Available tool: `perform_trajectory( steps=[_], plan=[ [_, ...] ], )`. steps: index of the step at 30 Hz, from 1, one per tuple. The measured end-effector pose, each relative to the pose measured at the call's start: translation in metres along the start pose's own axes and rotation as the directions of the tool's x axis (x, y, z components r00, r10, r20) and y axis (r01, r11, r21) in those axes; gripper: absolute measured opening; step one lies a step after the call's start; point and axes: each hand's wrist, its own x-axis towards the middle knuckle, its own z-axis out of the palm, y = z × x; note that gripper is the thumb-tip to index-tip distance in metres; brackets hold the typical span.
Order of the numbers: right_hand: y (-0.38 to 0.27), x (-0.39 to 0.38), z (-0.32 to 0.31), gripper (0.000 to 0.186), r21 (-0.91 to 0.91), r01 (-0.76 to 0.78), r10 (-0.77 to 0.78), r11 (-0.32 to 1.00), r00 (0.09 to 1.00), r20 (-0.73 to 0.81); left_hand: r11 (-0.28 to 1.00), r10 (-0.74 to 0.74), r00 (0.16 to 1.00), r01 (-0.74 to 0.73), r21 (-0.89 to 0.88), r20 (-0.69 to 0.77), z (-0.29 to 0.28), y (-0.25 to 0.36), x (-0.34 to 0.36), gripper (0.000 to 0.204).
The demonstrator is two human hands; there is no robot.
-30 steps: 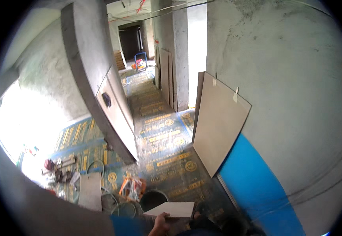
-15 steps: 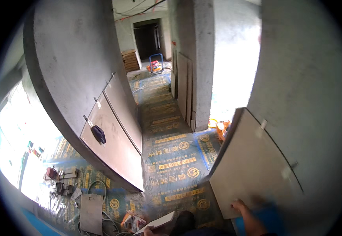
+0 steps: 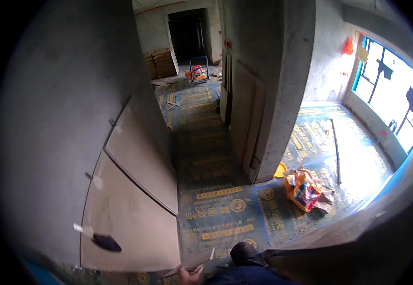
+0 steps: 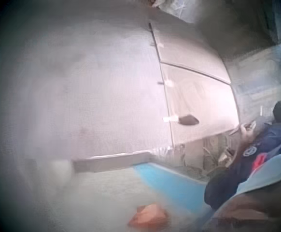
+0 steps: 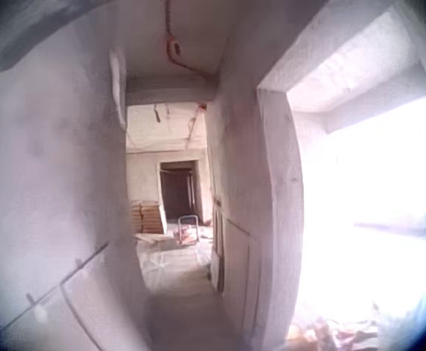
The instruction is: The person applies adhesive to a ceiling panel using a notched trowel, then uses a rubber mallet to tap a tile into place within a recessed ceiling niche. Later, the person sits on the floor to measure and mark a tile with a ruler and marker.
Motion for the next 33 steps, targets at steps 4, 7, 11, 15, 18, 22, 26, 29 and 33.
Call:
perform_trajectory(
  steps=[4, 7, 11, 15, 18, 22, 26, 29, 33],
  plan=[
    [-0.052, 0.067, -0.085, 0.023, -0.140, 0.009, 0.004, 0.990, 0.996, 0.090, 0.926, 0.133, 0.978, -0.181, 0.331, 0.161, 0.140, 0.021, 0.093, 0.036],
    [-0.102, 0.138, -0.191, 0.023, -0.331, 0.098, -0.066, 0.939, 0.992, 0.105, 0.955, -0.224, 0.949, 0.168, 0.245, 0.221, 0.214, 0.067, 0.190, 0.038],
    [-0.150, 0.295, -0.388, 0.020, -0.529, 0.109, -0.216, 0.841, 0.966, -0.144, 0.836, 0.009, 0.985, -0.101, 0.540, 0.171, 0.350, 0.062, 0.269, 0.042],
    [-0.357, 0.376, -0.628, 0.023, -0.803, 0.145, -0.520, 0.578, 0.824, -0.226, 0.518, 0.202, 0.913, -0.406, 0.753, 0.354, 0.435, 0.105, 0.316, 0.041],
    [-0.426, 0.406, -0.788, 0.028, -0.898, -0.089, -0.801, 0.431, 0.421, -0.426, -0.301, 0.406, 0.529, -0.692, 0.656, 0.745, 0.504, 0.086, 0.403, 0.021],
    [-0.578, 0.398, -0.895, 0.042, 0.376, 0.593, -0.394, 0.712, 0.781, -0.485, -0.533, 0.387, 0.505, -0.560, 0.634, 0.771, 0.639, 0.102, 0.435, 0.016],
    [-0.666, 0.365, -0.925, 0.038, 0.468, 0.188, 0.072, 0.863, 0.872, -0.484, -0.611, 0.358, 0.606, -0.423, 0.669, 0.710, 0.803, 0.129, 0.446, 0.026],
    [-0.596, 0.472, -0.910, 0.025, 0.042, -0.172, 0.175, 0.984, 0.979, -0.103, 0.317, 0.056, 0.835, -0.535, 0.783, 0.548, 0.896, 0.148, 0.515, 0.047],
    [-0.615, 0.516, -0.935, 0.027, -0.046, -0.179, 0.179, 0.983, 0.984, -0.005, 0.910, 0.166, 0.982, -0.190, 0.370, 0.094, 1.082, 0.153, 0.549, 0.048]
  ],
)
